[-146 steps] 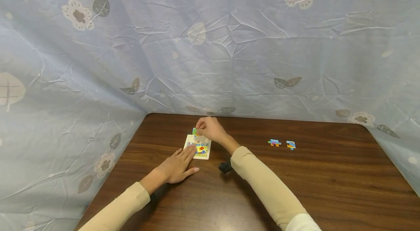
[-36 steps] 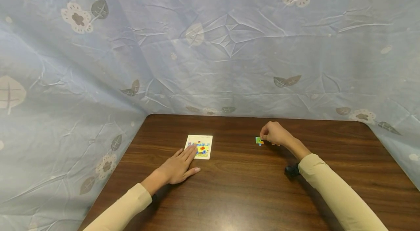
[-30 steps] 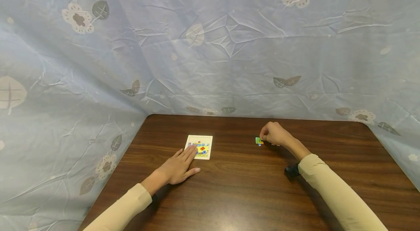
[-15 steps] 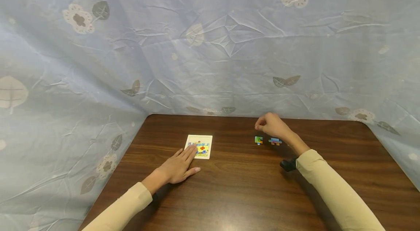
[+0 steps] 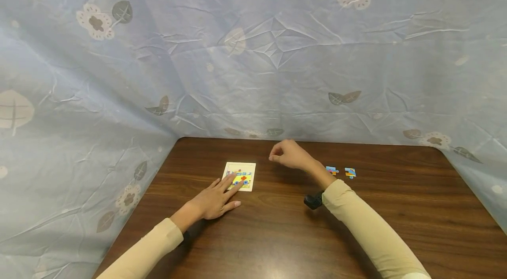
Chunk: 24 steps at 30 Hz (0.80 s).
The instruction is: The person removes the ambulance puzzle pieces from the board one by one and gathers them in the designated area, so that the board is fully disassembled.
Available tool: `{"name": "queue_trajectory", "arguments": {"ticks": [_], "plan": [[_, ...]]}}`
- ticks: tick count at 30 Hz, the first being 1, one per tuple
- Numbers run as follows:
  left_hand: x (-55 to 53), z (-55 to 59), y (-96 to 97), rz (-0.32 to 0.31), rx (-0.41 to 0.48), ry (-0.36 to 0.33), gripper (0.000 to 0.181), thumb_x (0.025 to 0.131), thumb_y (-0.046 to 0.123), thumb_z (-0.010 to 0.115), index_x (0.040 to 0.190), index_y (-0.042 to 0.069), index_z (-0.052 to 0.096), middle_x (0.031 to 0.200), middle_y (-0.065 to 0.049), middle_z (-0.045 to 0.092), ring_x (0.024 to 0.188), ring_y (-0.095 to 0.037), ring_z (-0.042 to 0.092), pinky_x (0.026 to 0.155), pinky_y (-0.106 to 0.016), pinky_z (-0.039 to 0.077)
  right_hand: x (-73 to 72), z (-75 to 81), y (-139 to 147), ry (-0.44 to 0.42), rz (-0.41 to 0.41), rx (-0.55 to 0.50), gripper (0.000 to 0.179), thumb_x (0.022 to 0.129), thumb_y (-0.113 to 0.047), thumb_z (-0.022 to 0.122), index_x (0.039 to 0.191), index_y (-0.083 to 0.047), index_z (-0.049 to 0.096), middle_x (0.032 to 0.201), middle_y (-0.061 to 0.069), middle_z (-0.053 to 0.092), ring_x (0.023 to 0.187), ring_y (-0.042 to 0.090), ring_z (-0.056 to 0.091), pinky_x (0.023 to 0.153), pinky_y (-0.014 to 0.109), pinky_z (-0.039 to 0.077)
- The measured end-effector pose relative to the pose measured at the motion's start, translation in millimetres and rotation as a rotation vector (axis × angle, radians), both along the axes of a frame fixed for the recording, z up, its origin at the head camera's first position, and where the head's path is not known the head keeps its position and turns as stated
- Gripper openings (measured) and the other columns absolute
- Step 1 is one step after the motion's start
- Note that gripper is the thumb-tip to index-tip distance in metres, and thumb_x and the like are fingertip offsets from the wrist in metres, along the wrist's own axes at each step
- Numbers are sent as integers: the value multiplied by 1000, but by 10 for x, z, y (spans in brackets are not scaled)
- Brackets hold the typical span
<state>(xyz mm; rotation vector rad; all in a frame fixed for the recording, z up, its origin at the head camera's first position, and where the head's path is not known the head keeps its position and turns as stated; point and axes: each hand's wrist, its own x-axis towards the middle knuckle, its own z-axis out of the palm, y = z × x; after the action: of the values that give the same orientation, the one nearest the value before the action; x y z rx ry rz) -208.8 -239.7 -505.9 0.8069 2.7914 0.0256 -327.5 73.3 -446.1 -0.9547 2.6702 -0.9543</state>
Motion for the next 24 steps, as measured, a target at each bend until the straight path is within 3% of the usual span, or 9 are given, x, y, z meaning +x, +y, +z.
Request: {"name": "queue_trajectory", "arguments": {"ticks": [4, 9, 14, 19, 24], "plan": [[1, -6, -2, 3, 7, -12, 71, 111, 62, 29, 171, 27, 14, 179, -15, 5, 166, -34, 14, 133, -59, 22, 34, -148, -257, -40, 28, 10, 19, 103, -22, 70, 107, -7, 82, 97, 9, 81, 63, 8, 50, 64, 25, 47], [8, -20, -2, 4, -10, -9, 72, 110, 64, 27, 171, 28, 12, 179, -14, 4, 167, -32, 13, 134, -58, 21, 90, -335, -517, -61, 35, 7, 14, 102, -18, 71, 103, -9, 81, 104, 6, 81, 79, 12, 67, 78, 32, 61], [16, -2, 1, 18, -16, -6, 72, 110, 63, 29, 171, 28, 13, 179, -13, 5, 166, -32, 14, 134, -58, 21, 123, -484, -712, -37, 58, -4, 17, 99, -15, 73, 110, -3, 78, 110, 9, 79, 96, 20, 72, 90, 37, 64], [18, -7, 7, 19, -27, 0, 72, 110, 64, 26, 171, 28, 11, 179, -13, 4, 167, -31, 12, 134, -57, 20, 153, -566, -825, -38, 73, 23, 29, 95, -14, 78, 119, 2, 76, 120, 15, 75, 97, 22, 72, 90, 36, 64], [5, 7, 11, 9, -36, 11, 73, 110, 66, 25, 171, 28, 12, 179, -12, 5, 167, -31, 12, 135, -55, 19, 168, -558, -873, -71, 65, 49, 29, 96, -12, 77, 122, 1, 74, 126, 16, 74, 105, 27, 73, 97, 39, 63]]}}
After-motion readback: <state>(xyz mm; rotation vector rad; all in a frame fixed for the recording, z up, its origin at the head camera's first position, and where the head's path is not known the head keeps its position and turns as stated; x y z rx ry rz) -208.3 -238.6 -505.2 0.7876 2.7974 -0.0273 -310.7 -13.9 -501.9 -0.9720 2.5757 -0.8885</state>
